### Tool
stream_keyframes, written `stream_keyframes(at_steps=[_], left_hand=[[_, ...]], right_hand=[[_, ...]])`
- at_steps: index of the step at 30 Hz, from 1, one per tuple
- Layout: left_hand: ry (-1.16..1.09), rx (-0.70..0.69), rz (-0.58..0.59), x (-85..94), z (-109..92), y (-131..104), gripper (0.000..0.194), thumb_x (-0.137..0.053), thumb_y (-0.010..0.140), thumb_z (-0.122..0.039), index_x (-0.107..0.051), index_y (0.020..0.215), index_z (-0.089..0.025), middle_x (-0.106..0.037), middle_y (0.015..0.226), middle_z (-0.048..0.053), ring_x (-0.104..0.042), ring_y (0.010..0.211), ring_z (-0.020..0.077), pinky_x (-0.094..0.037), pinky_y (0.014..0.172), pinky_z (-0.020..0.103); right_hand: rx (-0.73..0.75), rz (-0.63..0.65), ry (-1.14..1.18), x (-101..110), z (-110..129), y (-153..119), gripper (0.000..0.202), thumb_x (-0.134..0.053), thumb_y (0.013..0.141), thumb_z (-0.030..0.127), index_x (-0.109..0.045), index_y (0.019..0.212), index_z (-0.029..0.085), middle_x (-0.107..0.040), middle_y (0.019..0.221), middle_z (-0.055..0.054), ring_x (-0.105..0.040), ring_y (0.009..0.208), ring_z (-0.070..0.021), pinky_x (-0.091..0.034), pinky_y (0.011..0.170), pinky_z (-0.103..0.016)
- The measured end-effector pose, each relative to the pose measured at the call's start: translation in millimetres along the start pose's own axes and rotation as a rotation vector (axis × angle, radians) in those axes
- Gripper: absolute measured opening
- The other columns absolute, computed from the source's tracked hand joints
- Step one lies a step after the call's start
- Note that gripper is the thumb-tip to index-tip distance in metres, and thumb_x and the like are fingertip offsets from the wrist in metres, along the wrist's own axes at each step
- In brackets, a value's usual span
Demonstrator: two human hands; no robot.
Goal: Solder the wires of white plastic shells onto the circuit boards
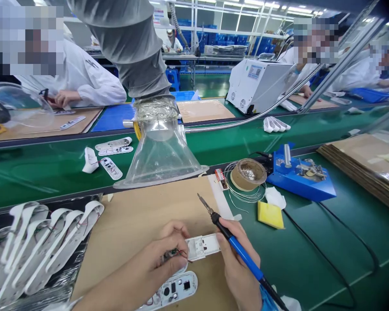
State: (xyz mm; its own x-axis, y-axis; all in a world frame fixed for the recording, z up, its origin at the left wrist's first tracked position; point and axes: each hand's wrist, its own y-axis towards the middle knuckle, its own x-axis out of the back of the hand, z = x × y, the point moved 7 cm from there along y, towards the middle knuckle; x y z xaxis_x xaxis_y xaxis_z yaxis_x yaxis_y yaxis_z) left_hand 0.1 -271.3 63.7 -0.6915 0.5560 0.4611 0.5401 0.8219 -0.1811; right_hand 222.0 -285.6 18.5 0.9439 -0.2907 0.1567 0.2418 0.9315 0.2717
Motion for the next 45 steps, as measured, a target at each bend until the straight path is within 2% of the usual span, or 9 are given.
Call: stream_keyframes(at_steps=[2, 4, 7, 9, 14, 18, 35, 39, 45], left_hand=[[0.046, 0.004, -0.040, -1.5, 7, -8, 0.027, -0.047, 0.114, -0.037, -0.066, 0.097, -0.029, -0.066, 0.130, 0.006, -0.071, 0.115, 0.0206, -0.064, 0.094, 0.034], [0.120, 0.015, -0.085, -6.5, 17, -16, 0.029, -0.044, 0.114, -0.035, -0.067, 0.099, -0.029, -0.064, 0.131, 0.007, -0.070, 0.114, 0.0210, -0.064, 0.093, 0.035], [0.246, -0.005, -0.178, -16.9, 33, -24, 0.028, -0.043, 0.111, -0.024, -0.067, 0.098, -0.027, -0.062, 0.136, 0.010, -0.069, 0.116, 0.0237, -0.064, 0.090, 0.036], [0.328, -0.035, -0.249, -22.7, 39, -27, 0.027, -0.044, 0.109, -0.020, -0.068, 0.097, -0.026, -0.061, 0.144, 0.012, -0.067, 0.123, 0.0270, -0.064, 0.092, 0.040], [0.462, -0.074, -0.333, -31.4, 44, -30, 0.025, -0.049, 0.106, -0.017, -0.071, 0.096, -0.026, -0.061, 0.151, 0.012, -0.067, 0.124, 0.0328, -0.064, 0.093, 0.047], [0.501, -0.080, -0.362, -34.0, 47, -32, 0.025, -0.048, 0.108, -0.018, -0.070, 0.099, -0.026, -0.058, 0.155, 0.010, -0.064, 0.125, 0.0332, -0.063, 0.094, 0.049], [0.535, -0.129, -0.363, -31.4, 33, -25, 0.021, -0.048, 0.106, -0.013, -0.065, 0.100, -0.025, -0.059, 0.148, 0.011, -0.064, 0.125, 0.0297, -0.062, 0.092, 0.042], [0.543, -0.150, -0.374, -31.2, 30, -26, 0.021, -0.049, 0.106, -0.012, -0.064, 0.100, -0.025, -0.059, 0.146, 0.011, -0.065, 0.125, 0.0291, -0.061, 0.093, 0.041], [0.548, -0.173, -0.402, -30.9, 25, -26, 0.020, -0.050, 0.106, -0.011, -0.063, 0.100, -0.025, -0.060, 0.143, 0.010, -0.066, 0.121, 0.0266, -0.061, 0.090, 0.038]], right_hand=[[-0.006, -0.039, -0.034, 8, 1, -3, 0.022, -0.078, 0.102, 0.037, -0.086, 0.121, 0.028, -0.084, 0.129, -0.012, -0.083, 0.117, -0.0314, -0.073, 0.094, -0.042], [-0.098, -0.099, -0.066, 18, -3, -11, 0.026, -0.080, 0.100, 0.044, -0.086, 0.120, 0.029, -0.084, 0.132, -0.012, -0.082, 0.120, -0.0331, -0.072, 0.097, -0.044], [-0.306, -0.150, -0.062, 31, -13, -31, 0.034, -0.080, 0.097, 0.056, -0.086, 0.116, 0.028, -0.083, 0.133, -0.013, -0.081, 0.120, -0.0352, -0.073, 0.093, -0.044], [-0.367, -0.152, -0.010, 35, -15, -44, 0.035, -0.080, 0.097, 0.058, -0.087, 0.111, 0.027, -0.084, 0.127, -0.014, -0.082, 0.115, -0.0353, -0.074, 0.088, -0.043], [-0.302, -0.134, 0.061, 36, -12, -57, 0.029, -0.081, 0.096, 0.053, -0.087, 0.098, 0.024, -0.084, 0.103, -0.014, -0.083, 0.091, -0.0302, -0.073, 0.073, -0.035], [-0.257, -0.081, 0.033, 28, -10, -60, 0.027, -0.081, 0.096, 0.052, -0.087, 0.095, 0.026, -0.084, 0.094, -0.011, -0.081, 0.085, -0.0267, -0.071, 0.075, -0.034], [-0.225, -0.003, -0.023, 23, -9, -72, 0.013, -0.078, 0.098, 0.038, -0.086, 0.103, 0.029, -0.084, 0.106, -0.009, -0.081, 0.097, -0.0249, -0.069, 0.085, -0.030], [-0.215, 0.008, -0.034, 23, -10, -72, 0.015, -0.078, 0.098, 0.039, -0.086, 0.101, 0.027, -0.084, 0.104, -0.011, -0.081, 0.094, -0.0260, -0.070, 0.083, -0.033], [-0.272, 0.022, -0.037, 24, -13, -70, 0.016, -0.078, 0.099, 0.044, -0.086, 0.101, 0.030, -0.085, 0.101, -0.007, -0.081, 0.092, -0.0237, -0.068, 0.080, -0.028]])
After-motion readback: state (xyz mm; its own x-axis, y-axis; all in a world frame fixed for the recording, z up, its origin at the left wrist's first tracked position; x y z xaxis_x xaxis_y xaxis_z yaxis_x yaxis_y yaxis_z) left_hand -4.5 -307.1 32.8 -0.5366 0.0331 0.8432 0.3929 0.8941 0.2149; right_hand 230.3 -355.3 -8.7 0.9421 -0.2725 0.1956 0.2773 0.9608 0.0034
